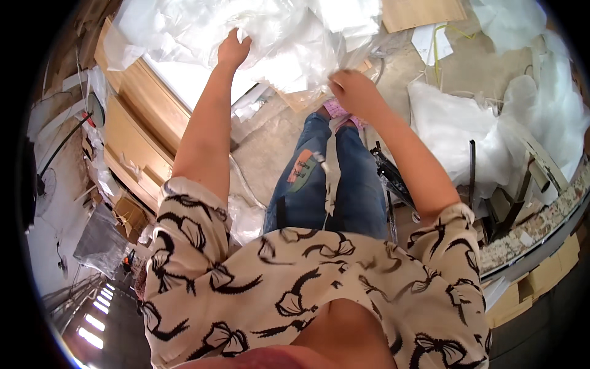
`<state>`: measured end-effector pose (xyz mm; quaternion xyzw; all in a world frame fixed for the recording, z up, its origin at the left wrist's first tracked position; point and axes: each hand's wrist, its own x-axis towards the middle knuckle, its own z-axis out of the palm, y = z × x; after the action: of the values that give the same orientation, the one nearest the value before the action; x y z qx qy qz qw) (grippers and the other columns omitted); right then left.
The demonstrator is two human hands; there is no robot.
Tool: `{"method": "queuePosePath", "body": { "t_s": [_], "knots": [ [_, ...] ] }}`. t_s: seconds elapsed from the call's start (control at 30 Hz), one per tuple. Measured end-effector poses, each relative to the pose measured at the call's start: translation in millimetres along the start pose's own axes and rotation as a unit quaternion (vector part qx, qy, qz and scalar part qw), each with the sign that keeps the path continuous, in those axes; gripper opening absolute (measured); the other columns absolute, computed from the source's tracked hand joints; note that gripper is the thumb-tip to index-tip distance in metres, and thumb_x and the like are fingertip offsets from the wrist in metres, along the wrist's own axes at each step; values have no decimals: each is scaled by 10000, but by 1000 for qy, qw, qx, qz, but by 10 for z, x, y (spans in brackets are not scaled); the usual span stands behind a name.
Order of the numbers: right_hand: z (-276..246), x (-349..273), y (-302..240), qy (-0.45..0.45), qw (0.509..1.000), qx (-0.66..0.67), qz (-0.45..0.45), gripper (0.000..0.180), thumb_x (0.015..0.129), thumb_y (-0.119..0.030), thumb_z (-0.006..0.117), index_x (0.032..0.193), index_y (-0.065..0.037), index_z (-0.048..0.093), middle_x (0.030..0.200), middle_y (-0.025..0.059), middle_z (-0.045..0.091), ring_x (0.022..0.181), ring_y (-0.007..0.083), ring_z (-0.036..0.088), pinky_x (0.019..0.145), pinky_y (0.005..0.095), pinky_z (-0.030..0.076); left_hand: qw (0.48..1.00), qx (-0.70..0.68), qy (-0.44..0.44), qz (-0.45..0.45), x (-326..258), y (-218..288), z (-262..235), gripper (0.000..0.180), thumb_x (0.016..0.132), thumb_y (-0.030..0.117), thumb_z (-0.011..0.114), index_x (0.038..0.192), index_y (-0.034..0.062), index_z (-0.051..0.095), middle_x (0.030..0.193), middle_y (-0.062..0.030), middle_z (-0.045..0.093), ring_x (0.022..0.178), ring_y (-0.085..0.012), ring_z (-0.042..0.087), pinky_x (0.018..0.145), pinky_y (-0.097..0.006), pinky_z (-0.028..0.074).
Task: The person places a wooden board into a cardboard box on a conveyor belt, adds foam corner protectors and padding, and wraps the board in a large foam sheet.
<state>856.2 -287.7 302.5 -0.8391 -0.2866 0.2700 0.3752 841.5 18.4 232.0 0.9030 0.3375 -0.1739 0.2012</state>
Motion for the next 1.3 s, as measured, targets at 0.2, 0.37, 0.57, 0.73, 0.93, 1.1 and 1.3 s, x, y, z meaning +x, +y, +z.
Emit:
{"method": "queuePosePath", "body": {
  "t_s": [0.2, 0.37, 0.57, 0.73, 0.93, 1.1, 1.3],
  "knots": [
    [765, 1094, 355, 56, 997, 32, 44, 161, 786, -149, 478, 787, -31, 588, 828, 149, 590, 773, 339, 561, 700, 384, 453, 989, -58, 67, 119, -31, 22, 260, 350, 793, 272, 554, 1100, 104, 536, 917, -135, 611, 727, -236, 598, 690, -326, 469],
    [1134, 1389, 621, -36, 988, -148, 21, 168, 757, -110, 473, 817, -6, 590, 862, 165, 602, 789, 348, 576, 692, 386, 475, 966, -162, 172, 108, -191, -282, 192, 210, 808, 199, 568, 968, 71, 615, 746, -101, 625, 673, -175, 596, 642, -268, 466],
    [1216, 1737, 1050, -213, 892, -137, 375, 185, 673, -36, 538, 821, 40, 618, 836, 212, 613, 724, 354, 604, 635, 392, 482, 936, -340, 76, -36, -175, -340, 252, 246, 817, 183, 519, 1010, 58, 606, 815, -74, 641, 679, -163, 576, 690, -280, 459],
    [1407, 1857, 1093, -255, 892, -350, 132, 216, 716, -46, 537, 904, 41, 597, 955, 216, 591, 900, 320, 577, 738, 365, 472, 919, -389, 56, -25, -156, -329, 346, 291, 770, 184, 564, 1020, 42, 607, 786, -90, 639, 663, -126, 568, 658, -243, 452],
    [1306, 1487, 1327, 67, 922, 204, 322, 255, 765, -100, 532, 944, 80, 552, 1000, 171, 539, 872, 263, 565, 736, 330, 481, 845, -524, 67, -88, -236, -192, 320, 297, 730, 173, 597, 983, 19, 621, 758, -80, 635, 650, -109, 549, 647, -231, 444],
    [891, 1334, 457, 302, 754, 448, 375, 361, 813, -165, 515, 987, 148, 470, 953, 161, 490, 816, 234, 552, 673, 307, 504, 835, -521, 137, -113, -445, -253, 209, 243, 731, 173, 604, 899, 0, 640, 723, -70, 629, 659, -120, 559, 650, -233, 446],
    [517, 1462, 1006, 308, 799, 291, 426, 414, 798, -111, 534, 1069, 142, 350, 863, 186, 544, 612, 223, 579, 525, 316, 485, 806, -517, 262, -120, -647, -86, 61, 183, 696, 108, 683, 833, -4, 635, 884, -77, 608, 735, -138, 570, 685, -255, 473]
  ]
}}
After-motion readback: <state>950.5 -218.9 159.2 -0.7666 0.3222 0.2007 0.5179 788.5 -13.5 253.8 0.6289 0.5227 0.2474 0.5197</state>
